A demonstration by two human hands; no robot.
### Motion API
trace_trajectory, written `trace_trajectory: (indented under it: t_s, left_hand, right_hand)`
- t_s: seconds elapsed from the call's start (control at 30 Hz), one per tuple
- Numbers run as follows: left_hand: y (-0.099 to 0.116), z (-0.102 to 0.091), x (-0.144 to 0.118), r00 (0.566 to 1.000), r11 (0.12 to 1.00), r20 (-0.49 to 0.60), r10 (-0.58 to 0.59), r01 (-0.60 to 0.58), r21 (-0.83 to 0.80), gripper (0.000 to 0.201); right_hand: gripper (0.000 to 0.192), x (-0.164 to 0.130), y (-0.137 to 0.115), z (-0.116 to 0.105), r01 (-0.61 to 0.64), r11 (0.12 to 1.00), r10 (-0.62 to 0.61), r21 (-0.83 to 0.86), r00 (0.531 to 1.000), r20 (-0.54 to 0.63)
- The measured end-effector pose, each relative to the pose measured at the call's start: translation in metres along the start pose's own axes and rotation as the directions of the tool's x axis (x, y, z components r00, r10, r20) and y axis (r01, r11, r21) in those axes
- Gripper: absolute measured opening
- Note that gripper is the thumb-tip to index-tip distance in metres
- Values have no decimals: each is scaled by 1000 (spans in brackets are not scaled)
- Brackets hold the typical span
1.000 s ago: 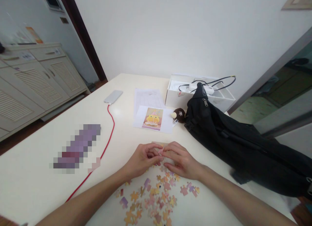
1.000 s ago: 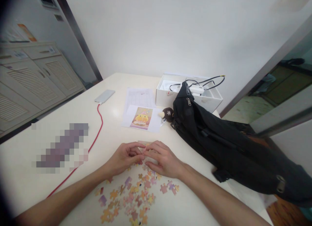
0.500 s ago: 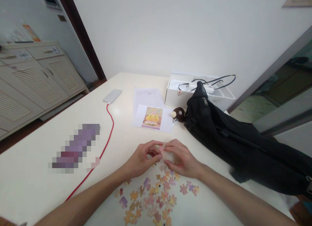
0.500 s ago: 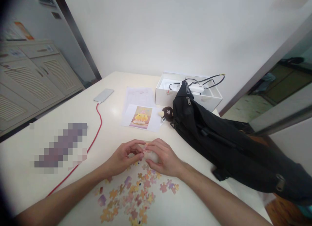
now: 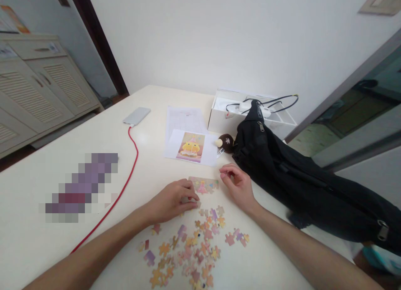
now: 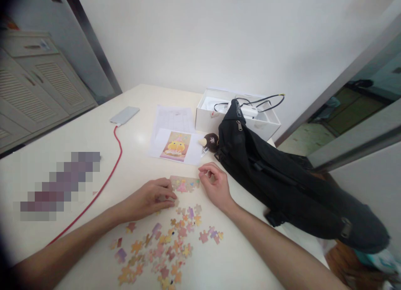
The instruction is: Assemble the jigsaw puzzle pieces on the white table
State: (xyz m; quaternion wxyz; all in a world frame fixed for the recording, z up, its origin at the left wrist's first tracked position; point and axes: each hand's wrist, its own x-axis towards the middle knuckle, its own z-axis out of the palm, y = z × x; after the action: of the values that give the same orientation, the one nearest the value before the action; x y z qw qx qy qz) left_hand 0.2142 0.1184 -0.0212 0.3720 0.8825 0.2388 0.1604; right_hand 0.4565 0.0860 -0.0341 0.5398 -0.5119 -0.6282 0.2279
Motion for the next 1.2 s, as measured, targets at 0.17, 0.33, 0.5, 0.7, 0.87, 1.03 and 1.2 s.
trace_trajectory:
  t_s: [0.17,0.33,0.5,0.7,0.87,1.03,1.2]
  left_hand:
    - [1,-2,-2,995,995,-73,64,-58,79,14]
    - [-11,-14,3,815,998,-576,60,-44,42,22]
    - [-38,-22,3,595,996,-800,-81,81,-40,27]
    - [-47,-21,4,586,989,-798,-138,128,-77,28]
    - [-45,-21,7,600,986,-784,-159,144,-90,27]
    - [-49,-20,10,595,980,-780,-193,160,-120,26]
    - [-50,-23,7,568,986,-808,-158,136,-98,26]
  right_hand:
    - [7,-4,3,5,13,1000,-13,5,1000,26]
    - [11,-5,-6,-4,64,998,-68,29,985,160]
    - [20,-18,-33,-35,62,994,5,-93,804,594]
    - [21,-40,-34,-38,90,968,73,-235,792,606]
    - [9,-41,-27,-31,129,951,52,-280,827,560]
    - [16,-39,-27,-37,125,960,33,-251,838,544]
    - [15,-36,-28,-39,132,952,57,-276,810,584]
